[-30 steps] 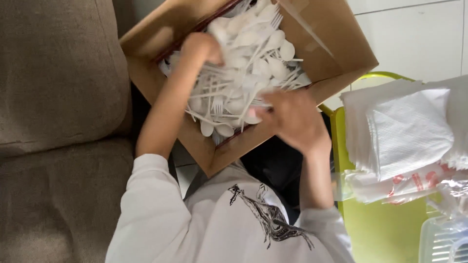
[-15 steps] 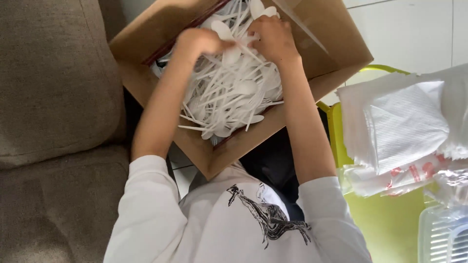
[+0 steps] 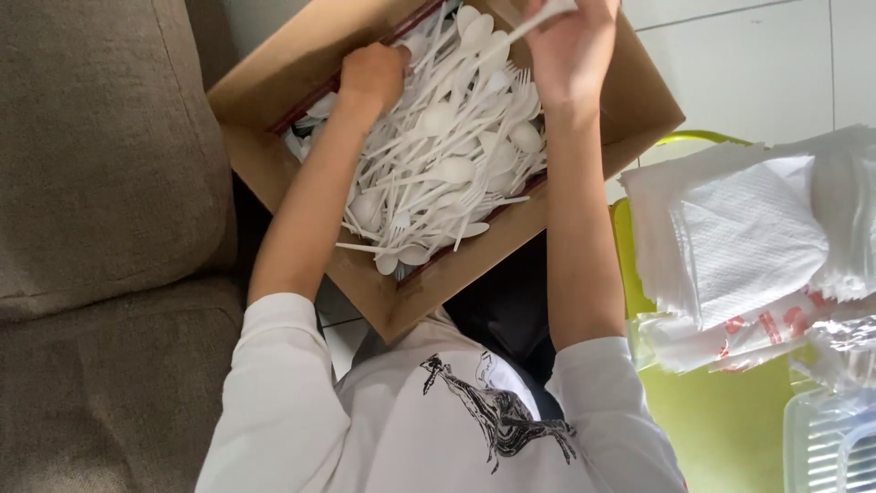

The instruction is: Wrapping individual plastic spoons in paper napkins at a workspace.

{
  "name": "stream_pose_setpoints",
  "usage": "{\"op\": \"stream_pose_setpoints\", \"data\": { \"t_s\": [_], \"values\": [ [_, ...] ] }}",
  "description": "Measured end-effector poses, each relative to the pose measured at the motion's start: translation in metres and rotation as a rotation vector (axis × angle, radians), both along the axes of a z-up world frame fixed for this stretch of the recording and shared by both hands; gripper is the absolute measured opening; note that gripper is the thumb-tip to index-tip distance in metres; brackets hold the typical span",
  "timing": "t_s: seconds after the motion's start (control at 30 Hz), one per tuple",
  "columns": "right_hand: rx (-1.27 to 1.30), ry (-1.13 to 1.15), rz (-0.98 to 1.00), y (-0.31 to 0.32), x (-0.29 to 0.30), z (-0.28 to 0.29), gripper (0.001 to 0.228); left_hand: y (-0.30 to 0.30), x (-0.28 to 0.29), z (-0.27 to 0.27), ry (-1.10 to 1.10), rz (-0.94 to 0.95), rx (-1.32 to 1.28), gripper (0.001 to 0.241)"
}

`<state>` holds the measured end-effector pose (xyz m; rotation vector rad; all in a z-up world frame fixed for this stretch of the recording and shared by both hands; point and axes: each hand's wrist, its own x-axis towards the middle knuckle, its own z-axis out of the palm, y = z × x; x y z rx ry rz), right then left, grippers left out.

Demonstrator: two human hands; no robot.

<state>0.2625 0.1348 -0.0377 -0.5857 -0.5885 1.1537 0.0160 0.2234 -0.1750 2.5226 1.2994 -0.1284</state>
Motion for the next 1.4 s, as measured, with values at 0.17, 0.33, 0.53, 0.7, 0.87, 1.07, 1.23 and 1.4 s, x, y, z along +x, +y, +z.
{"op": "stream_pose_setpoints", "data": {
  "t_s": [0.17, 0.33, 0.53, 0.7, 0.87, 1.07, 1.23, 1.4],
  "values": [
    [-0.162, 0.219, -0.131, 0.005, 0.008, -0.021, 0.013, -0.011, 0.012, 0.0, -0.105, -0.015, 0.223, 0.024],
    [-0.239, -0.003, -0.215, 0.013, -0.006, -0.015, 0.022, 0.001, 0.022, -0.003, -0.299, 0.086, 0.046, 0.027],
    [-0.46, 0.07, -0.222, 0.013, -0.015, -0.002, 0.013, 0.043, 0.069, -0.107, 0.141, 0.05, 0.392, 0.021],
    [-0.445, 0.045, -0.248, 0.015, -0.019, 0.011, 0.019, 0.043, 0.079, -0.095, 0.368, -0.028, 0.26, 0.028],
    [-0.592, -0.302, -0.36, 0.01, -0.02, -0.01, 0.013, 0.03, 0.057, -0.079, 0.451, -0.186, 0.351, 0.026],
    [-0.728, -0.925, -0.351, 0.014, -0.02, -0.066, 0.027, 0.014, 0.041, -0.036, 0.346, -0.302, 0.522, 0.02],
    [-0.584, -1.655, -0.3, -0.025, -0.048, 0.016, 0.031, 0.034, 0.062, -0.035, 0.084, -0.107, 0.245, 0.038],
    [-0.627, -1.712, -0.169, -0.01, -0.033, -0.039, 0.035, 0.032, 0.079, -0.044, 0.15, -0.023, 0.266, 0.008]
  ]
}}
